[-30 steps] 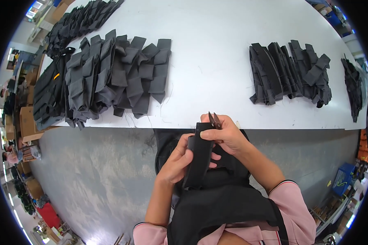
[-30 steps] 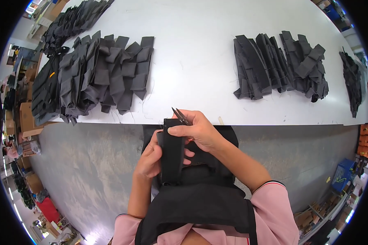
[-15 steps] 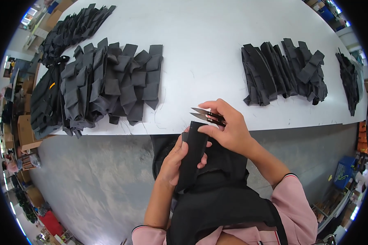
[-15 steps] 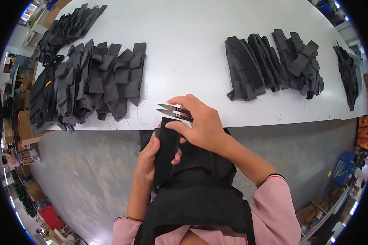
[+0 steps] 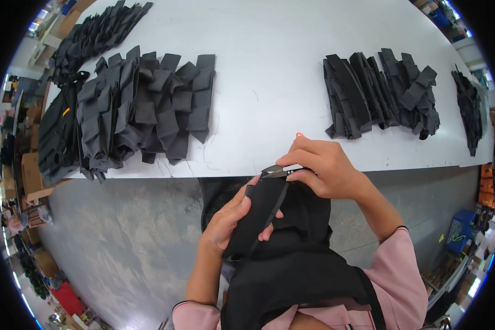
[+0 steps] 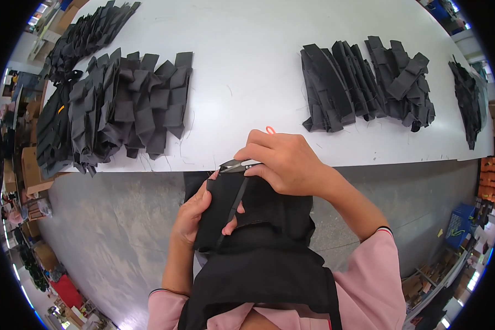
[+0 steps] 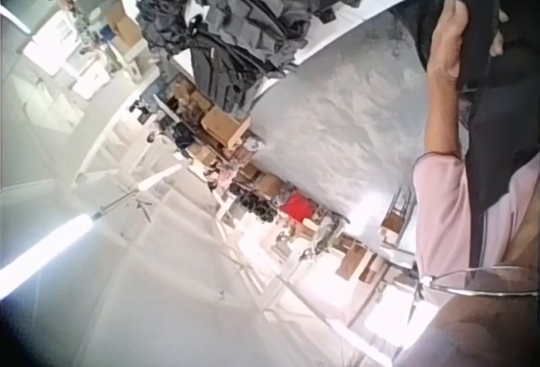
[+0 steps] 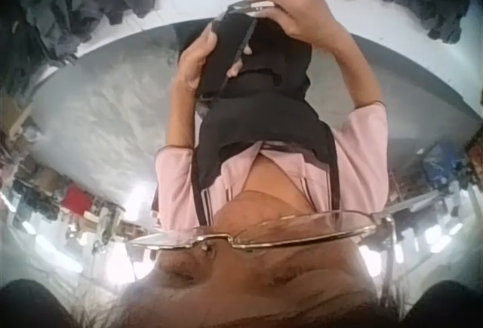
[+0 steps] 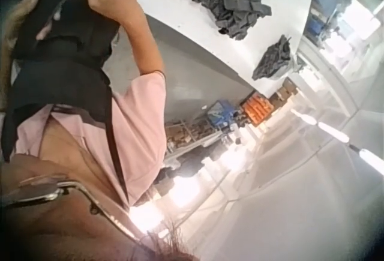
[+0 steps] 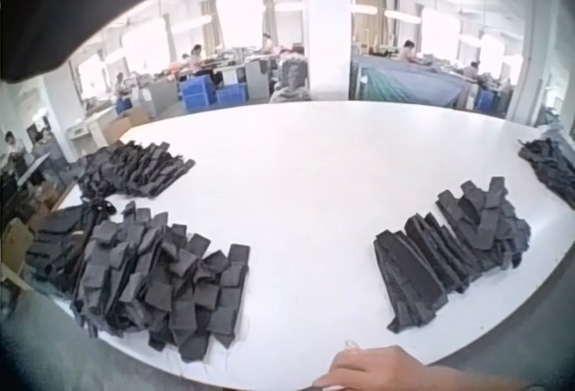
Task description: Trimming loose threads from black fabric pieces using scissors.
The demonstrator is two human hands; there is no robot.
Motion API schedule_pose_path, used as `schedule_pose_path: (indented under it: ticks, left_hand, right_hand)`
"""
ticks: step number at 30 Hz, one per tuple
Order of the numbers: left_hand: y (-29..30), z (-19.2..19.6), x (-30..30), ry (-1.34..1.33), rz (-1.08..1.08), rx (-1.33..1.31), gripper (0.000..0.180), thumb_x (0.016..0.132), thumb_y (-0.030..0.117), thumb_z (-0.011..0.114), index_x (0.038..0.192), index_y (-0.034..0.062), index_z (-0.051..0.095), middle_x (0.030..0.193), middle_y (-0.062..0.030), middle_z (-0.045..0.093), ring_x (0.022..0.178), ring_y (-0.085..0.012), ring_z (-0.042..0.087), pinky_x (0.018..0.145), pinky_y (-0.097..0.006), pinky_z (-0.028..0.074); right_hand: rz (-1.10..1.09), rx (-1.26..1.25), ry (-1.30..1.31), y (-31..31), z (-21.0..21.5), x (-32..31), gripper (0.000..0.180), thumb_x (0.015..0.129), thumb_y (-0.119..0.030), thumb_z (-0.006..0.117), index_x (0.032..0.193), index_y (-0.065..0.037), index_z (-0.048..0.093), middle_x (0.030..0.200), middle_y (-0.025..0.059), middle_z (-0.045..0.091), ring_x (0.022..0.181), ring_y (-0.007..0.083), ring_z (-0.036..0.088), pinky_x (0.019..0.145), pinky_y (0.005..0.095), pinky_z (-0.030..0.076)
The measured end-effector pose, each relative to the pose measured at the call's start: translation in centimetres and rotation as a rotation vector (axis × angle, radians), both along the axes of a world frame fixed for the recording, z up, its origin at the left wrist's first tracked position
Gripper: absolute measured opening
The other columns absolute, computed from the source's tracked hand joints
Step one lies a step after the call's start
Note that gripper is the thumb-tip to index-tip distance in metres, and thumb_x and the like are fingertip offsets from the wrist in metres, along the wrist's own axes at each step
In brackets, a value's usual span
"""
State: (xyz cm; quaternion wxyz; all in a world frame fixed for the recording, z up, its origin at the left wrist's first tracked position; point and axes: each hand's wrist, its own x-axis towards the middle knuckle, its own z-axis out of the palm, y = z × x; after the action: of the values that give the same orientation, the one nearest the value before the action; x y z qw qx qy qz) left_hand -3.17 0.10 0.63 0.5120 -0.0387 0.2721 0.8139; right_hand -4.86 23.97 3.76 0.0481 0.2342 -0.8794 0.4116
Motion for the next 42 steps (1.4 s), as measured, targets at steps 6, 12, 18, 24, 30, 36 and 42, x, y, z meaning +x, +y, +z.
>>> schedule_pose_path:
  ticks: [6,12,18,24,30,36,42]
  left_hand:
    - [-0.4,0.0,0.0,0.002,-0.027,-0.031,0.072,0.093,0.039,0.05,0.146,0.0082,0.012,0.105,-0.0242,0.058,0.068,-0.0255,0.058,0.065,-0.033,0.048]
    - [-0.4,0.3,-0.1,-0.003,-0.037,-0.053,0.072,0.092,0.038,0.051,0.146,0.0081,0.014,0.106,-0.0238,0.057,0.069,-0.0245,0.058,0.065,-0.032,0.047]
    - [-0.4,-0.4,0.0,0.08,-0.016,-0.191,0.063,0.092,0.033,0.051,0.143,0.0066,0.023,0.105,-0.0216,0.058,0.072,-0.0221,0.057,0.066,-0.03,0.046]
    - [-0.1,0.3,-0.1,0.358,-0.066,-0.523,0.046,0.091,0.025,0.054,0.131,0.0057,0.043,0.111,-0.0133,0.057,0.083,-0.0145,0.054,0.077,-0.025,0.044]
    - [0.7,1.0,-0.5,1.146,0.111,-0.898,0.042,0.08,0.017,0.067,0.119,0.0082,0.057,0.108,-0.011,0.05,0.096,-0.0238,0.052,0.082,-0.032,0.044]
    - [1.1,0.7,0.1,1.223,0.273,-1.152,0.043,0.073,0.014,0.073,0.114,0.0118,0.061,0.104,-0.0145,0.048,0.096,-0.03,0.052,0.08,-0.036,0.045]
    - [1.7,0.4,0.1,1.267,0.332,-1.223,0.042,0.073,0.015,0.073,0.113,0.0121,0.061,0.106,-0.0145,0.047,0.098,-0.0302,0.051,0.08,-0.036,0.045]
  right_hand:
    - [0.051,0.082,-0.036,0.2,0.0,0.0,0.027,0.067,0.0,0.069,0.093,-0.005,0.064,0.076,0.0075,0.056,0.064,0.0224,0.055,0.055,0.029,0.042]
    - [-0.047,-0.203,-0.124,-0.3,-0.4,0.7,0.023,0.071,-0.002,0.067,0.092,-0.007,0.063,0.076,0.0055,0.054,0.06,0.0222,0.054,0.054,0.0298,0.042]
    - [-0.188,-0.266,-0.206,-0.9,-0.6,0.9,0.024,0.071,0.001,0.068,0.095,-0.004,0.065,0.076,0.0054,0.053,0.062,0.0141,0.048,0.054,0.0252,0.038]
    - [-0.009,-0.187,-0.419,-2.3,-0.5,-0.4,0.015,0.072,-0.005,0.071,0.083,-0.003,0.061,0.069,0.0034,0.046,0.06,0.0121,0.045,0.053,0.0262,0.035]
    - [-0.213,-1.083,-1.119,-3.1,-2.8,0.4,0.01,0.081,-0.009,0.063,0.081,-0.002,0.057,0.064,-0.0007,0.046,0.053,0.0079,0.039,0.051,0.021,0.029]
    - [-0.527,-1.099,-0.672,-4.6,-3.0,2.8,0.016,0.083,-0.007,0.062,0.098,-0.002,0.057,0.071,-0.0014,0.049,0.056,0.0068,0.044,0.055,0.0219,0.036]
    - [-0.531,-0.195,-0.031,-4.1,-3.8,5.0,0.03,0.071,-0.003,0.072,0.099,-0.006,0.06,0.081,0.0081,0.056,0.06,0.0195,0.056,0.051,0.0282,0.044]
